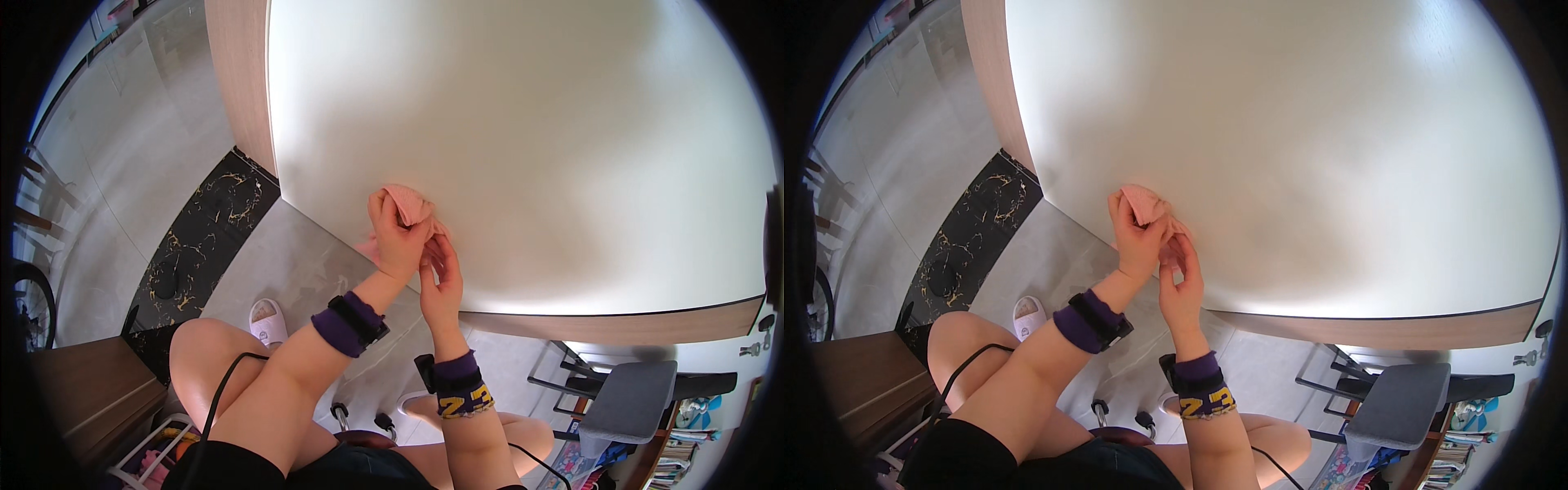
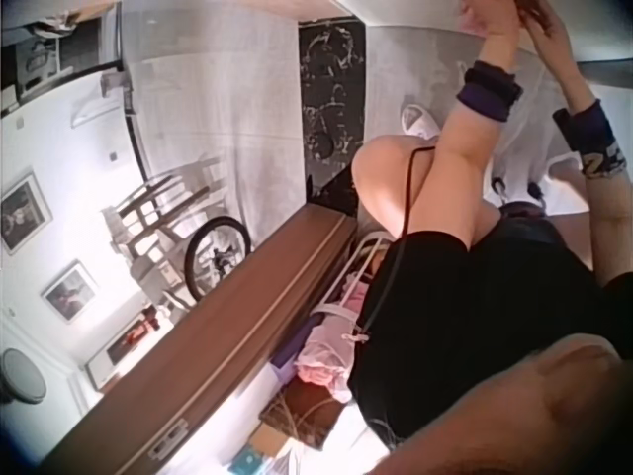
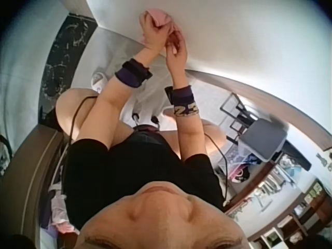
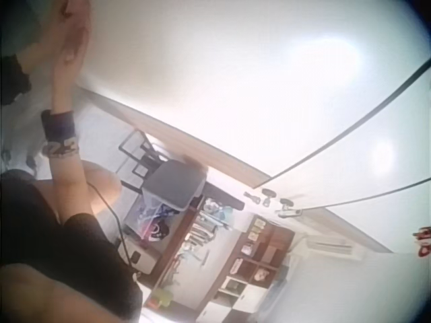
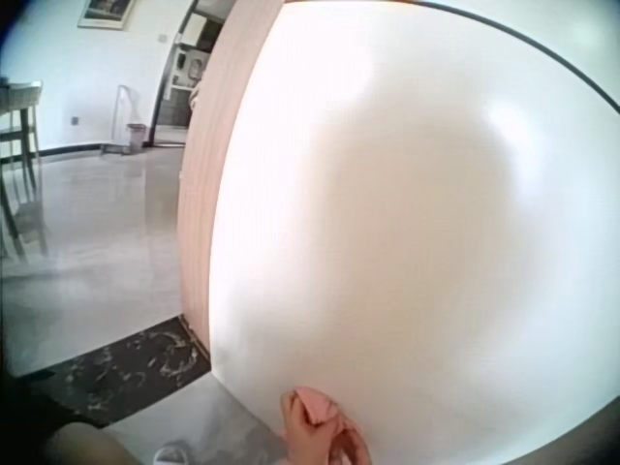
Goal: The person cleans the surfaces and edges of a white and wood-grain cabinet door and an adjacent room door using a pink cloth by hand.
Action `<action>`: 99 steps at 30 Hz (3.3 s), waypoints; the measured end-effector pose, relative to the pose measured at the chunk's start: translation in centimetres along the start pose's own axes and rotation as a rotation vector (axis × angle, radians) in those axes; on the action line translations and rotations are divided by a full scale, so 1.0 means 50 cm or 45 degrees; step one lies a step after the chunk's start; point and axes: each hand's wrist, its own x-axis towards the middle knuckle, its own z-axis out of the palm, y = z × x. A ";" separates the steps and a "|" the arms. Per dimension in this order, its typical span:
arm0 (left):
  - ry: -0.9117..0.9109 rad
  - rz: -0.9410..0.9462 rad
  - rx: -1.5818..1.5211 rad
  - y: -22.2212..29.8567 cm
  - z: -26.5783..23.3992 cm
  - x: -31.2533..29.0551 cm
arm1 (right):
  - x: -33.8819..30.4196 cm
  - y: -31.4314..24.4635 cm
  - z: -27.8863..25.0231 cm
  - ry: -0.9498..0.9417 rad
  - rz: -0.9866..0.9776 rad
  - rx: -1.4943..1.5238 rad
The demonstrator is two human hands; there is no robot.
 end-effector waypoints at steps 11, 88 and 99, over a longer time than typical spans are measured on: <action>-0.093 0.027 0.016 -0.009 0.000 0.001 | -0.002 -0.001 0.000 -0.005 -0.022 -0.013; 0.261 -2.237 -0.812 -0.472 0.185 -0.471 | -0.207 0.352 -0.415 -0.469 0.134 -0.745; -1.225 -1.457 -1.378 -0.226 0.204 -0.624 | -0.381 0.260 -0.529 0.188 0.041 -0.607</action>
